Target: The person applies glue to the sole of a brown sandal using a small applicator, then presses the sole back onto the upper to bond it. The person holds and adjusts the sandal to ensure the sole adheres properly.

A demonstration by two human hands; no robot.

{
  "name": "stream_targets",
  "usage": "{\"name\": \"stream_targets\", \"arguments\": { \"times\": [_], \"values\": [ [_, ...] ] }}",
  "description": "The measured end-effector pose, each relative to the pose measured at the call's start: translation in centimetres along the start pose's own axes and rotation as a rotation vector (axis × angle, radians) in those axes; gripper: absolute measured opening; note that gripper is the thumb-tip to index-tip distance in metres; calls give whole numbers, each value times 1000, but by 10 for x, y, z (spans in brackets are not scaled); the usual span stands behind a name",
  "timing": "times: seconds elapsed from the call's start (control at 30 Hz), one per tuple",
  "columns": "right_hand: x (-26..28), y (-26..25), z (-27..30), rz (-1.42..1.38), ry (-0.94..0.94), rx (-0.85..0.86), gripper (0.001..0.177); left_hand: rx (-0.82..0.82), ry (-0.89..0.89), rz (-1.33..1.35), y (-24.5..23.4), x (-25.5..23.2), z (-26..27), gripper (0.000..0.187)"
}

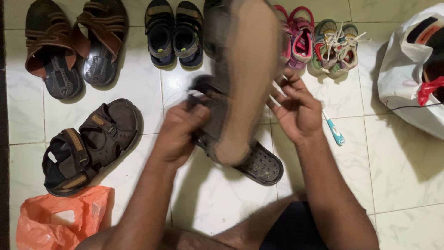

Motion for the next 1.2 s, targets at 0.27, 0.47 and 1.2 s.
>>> {"name": "stream_targets", "arguments": {
  "times": [0.27, 0.47, 1.2],
  "values": [
    [10, 5, -2, 1197, 162, -33, 37, -455, 580, -25, -1, -89, 51, 24],
    [-22, 4, 4, 1647, 601, 186, 52, -536, 580, 336, 9, -109, 75, 26],
    [-74, -12, 10, 1045, 884, 160, 42, -443, 616, 261, -2, -112, 89, 40]
  ]
}}
Point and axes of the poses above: each hand's wrist, its own z-axis away from the middle knuckle, its own y-axis out of the palm, x = y × z, the point moved 4 cm from there along -z, towards the middle knuckle, and after that the axes turned 8 degrees about z, right-handed, at the moved point
